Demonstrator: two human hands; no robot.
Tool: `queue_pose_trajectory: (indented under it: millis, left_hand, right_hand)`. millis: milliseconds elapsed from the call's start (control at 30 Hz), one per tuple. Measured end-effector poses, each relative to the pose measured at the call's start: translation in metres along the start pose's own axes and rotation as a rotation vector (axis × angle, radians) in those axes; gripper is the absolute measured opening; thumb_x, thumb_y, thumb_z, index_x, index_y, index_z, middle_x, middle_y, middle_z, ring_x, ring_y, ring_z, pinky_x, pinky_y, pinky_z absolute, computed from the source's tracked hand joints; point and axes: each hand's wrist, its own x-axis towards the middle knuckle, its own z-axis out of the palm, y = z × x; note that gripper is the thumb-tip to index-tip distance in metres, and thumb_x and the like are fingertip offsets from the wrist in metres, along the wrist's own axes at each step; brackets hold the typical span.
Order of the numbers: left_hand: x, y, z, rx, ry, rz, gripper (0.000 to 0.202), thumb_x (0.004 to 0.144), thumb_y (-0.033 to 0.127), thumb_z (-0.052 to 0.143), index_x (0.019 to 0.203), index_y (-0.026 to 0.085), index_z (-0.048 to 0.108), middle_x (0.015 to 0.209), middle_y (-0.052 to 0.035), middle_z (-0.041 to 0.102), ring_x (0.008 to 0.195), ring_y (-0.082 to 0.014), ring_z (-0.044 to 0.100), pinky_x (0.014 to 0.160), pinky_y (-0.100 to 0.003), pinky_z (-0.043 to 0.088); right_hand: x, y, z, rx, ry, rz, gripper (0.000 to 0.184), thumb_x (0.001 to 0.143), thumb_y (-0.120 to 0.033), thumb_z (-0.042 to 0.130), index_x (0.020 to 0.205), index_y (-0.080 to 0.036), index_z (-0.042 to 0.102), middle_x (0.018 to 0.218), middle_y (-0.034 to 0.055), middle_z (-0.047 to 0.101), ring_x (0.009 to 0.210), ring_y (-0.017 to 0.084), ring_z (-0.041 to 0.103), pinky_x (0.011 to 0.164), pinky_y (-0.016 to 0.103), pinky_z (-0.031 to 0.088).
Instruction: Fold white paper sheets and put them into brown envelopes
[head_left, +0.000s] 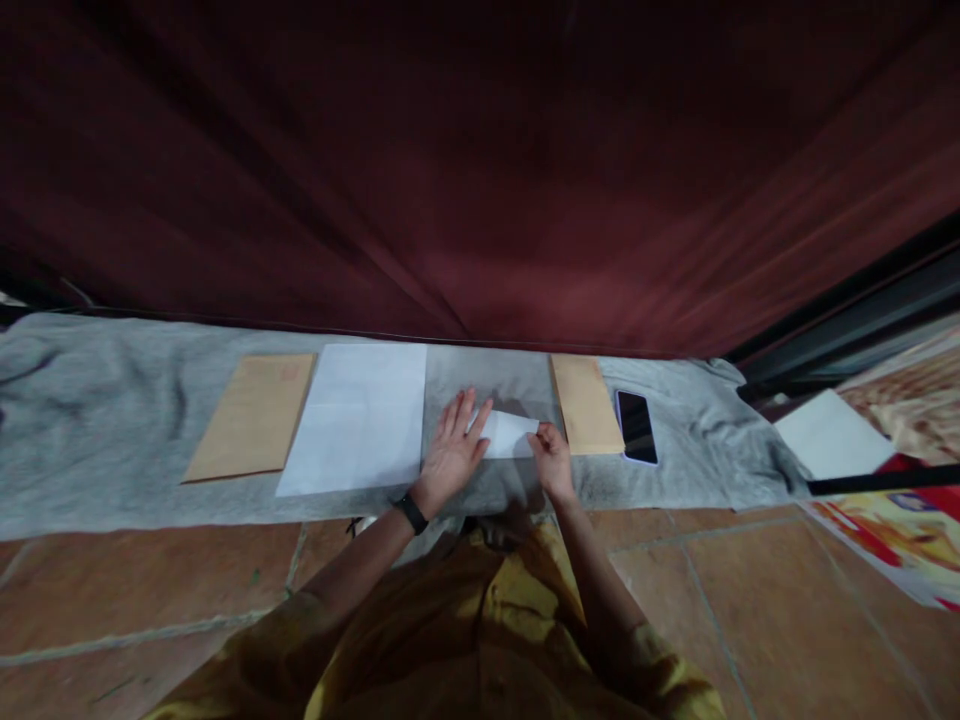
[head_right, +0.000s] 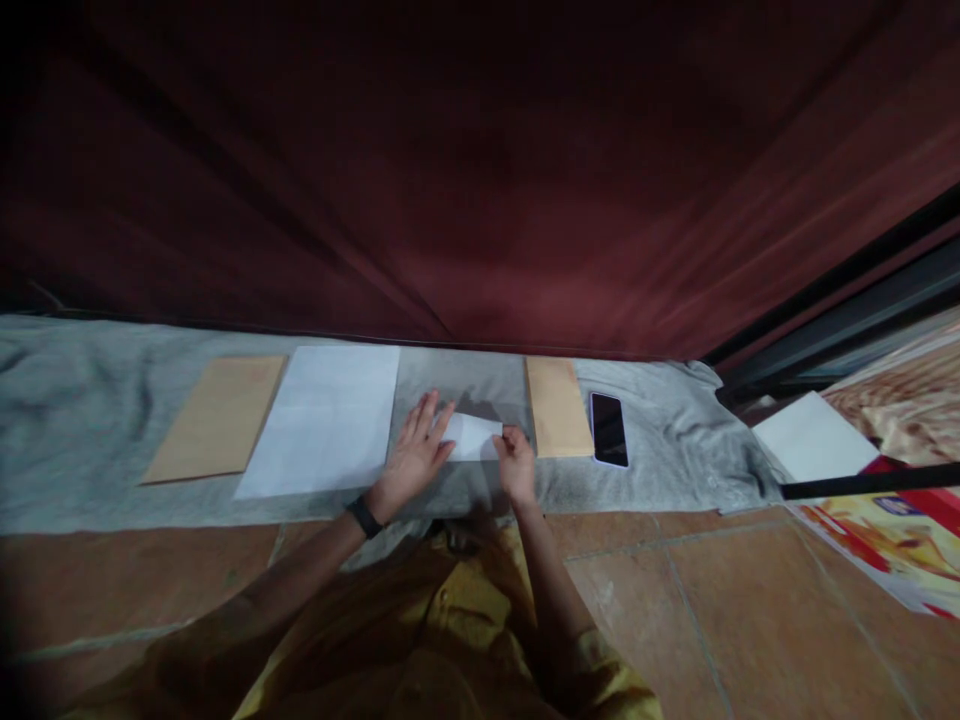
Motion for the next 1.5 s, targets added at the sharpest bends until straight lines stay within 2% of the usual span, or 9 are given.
queue_pose_trajectory:
  millis: [67,267,533,633,733,900,1067,1267,1500]
  left_hand:
    - [0.005,-0.003,-0.007,0.025,-0.004,0.015,0.069,0.103,0.028,0.042,0.167,0.021,0.015,0.175,-0.0143,0.008,0.161,-0.0316,0.013,0.127,-0.052,0.029]
    - [0.006,0.003,-0.019,0.131,-0.155,0.159,0.073,0.094,0.001,0.027,0.165,0.018,0.025,0.168,-0.0116,0.036,0.158,-0.0257,0.026,0.128,-0.052,0.029]
    - [0.002,0.019,-0.03,0.121,-0.231,0.175,0.074,0.094,0.003,0.028,0.166,0.022,0.023,0.17,-0.0075,0.032,0.16,-0.0239,0.018,0.13,-0.056,0.024]
    - [-0.001,0.018,-0.03,0.151,-0.23,0.199,0.071,0.095,0.003,0.025,0.165,0.016,0.024,0.172,-0.0099,0.027,0.16,-0.0236,0.013,0.131,-0.055,0.02]
    - [-0.006,0.017,-0.028,0.162,-0.202,0.23,0.07,0.095,0.003,0.028,0.164,0.014,0.024,0.172,-0.0115,0.025,0.16,-0.0241,0.012,0.131,-0.056,0.019]
    - [-0.01,0.011,-0.02,0.131,-0.186,0.264,0.069,0.095,0.004,0.035,0.163,0.015,0.026,0.171,-0.0125,0.026,0.16,-0.0252,0.02,0.13,-0.054,0.024]
    - [-0.012,-0.001,-0.006,0.076,-0.139,0.187,0.074,0.091,0.001,0.041,0.162,0.017,0.031,0.171,-0.014,0.029,0.159,-0.0271,0.025,0.128,-0.05,0.03]
    - [-0.008,-0.012,0.007,-0.025,-0.08,0.137,0.058,0.095,0.01,0.044,0.153,0.015,0.046,0.168,-0.0159,0.034,0.157,-0.0293,0.031,0.127,-0.05,0.031]
    - [0.005,-0.018,0.013,-0.176,-0.056,-0.027,0.045,0.096,0.018,0.048,0.14,0.014,0.058,0.144,-0.0162,0.061,0.136,-0.0298,0.054,0.118,-0.05,0.041]
  right_hand:
    - [-0.001,-0.003,0.0,0.058,0.013,0.019,0.025,0.092,-0.046,0.051,0.086,-0.023,0.055,0.075,0.0,0.064,0.068,0.016,0.059,0.063,0.027,0.05]
    - [-0.004,-0.005,-0.001,0.15,0.013,0.072,0.032,0.087,-0.055,0.056,0.08,-0.024,0.05,0.071,-0.0018,0.057,0.069,0.017,0.055,0.064,0.028,0.048]
    - [-0.006,0.003,-0.008,0.138,-0.008,0.093,0.029,0.085,-0.052,0.059,0.087,-0.023,0.057,0.079,0.0008,0.065,0.076,0.019,0.06,0.073,0.032,0.052]
    - [-0.01,0.003,-0.007,0.142,-0.014,0.073,0.031,0.089,-0.046,0.057,0.103,-0.019,0.064,0.098,0.0081,0.073,0.09,0.023,0.067,0.085,0.037,0.055]
    - [-0.015,0.004,-0.006,0.097,-0.003,0.033,0.047,0.092,-0.043,0.055,0.129,-0.015,0.062,0.129,0.0163,0.069,0.115,0.027,0.067,0.101,0.044,0.052]
    - [-0.019,0.011,-0.006,0.0,-0.004,-0.026,0.058,0.097,-0.046,0.052,0.148,-0.018,0.052,0.151,0.0151,0.057,0.137,0.028,0.056,0.115,0.049,0.045]
    - [-0.015,0.01,-0.01,-0.107,-0.028,-0.083,0.044,0.101,-0.042,0.048,0.137,-0.022,0.063,0.136,0.011,0.068,0.125,0.026,0.063,0.112,0.048,0.048]
    - [-0.009,-0.003,-0.011,-0.209,-0.084,-0.173,0.046,0.102,-0.031,0.044,0.145,-0.02,0.056,0.136,0.0131,0.066,0.122,0.025,0.064,0.108,0.043,0.051]
    - [-0.007,-0.01,-0.009,-0.251,-0.091,-0.157,0.045,0.1,-0.022,0.044,0.144,-0.022,0.055,0.147,0.0129,0.055,0.132,0.022,0.058,0.113,0.039,0.047]
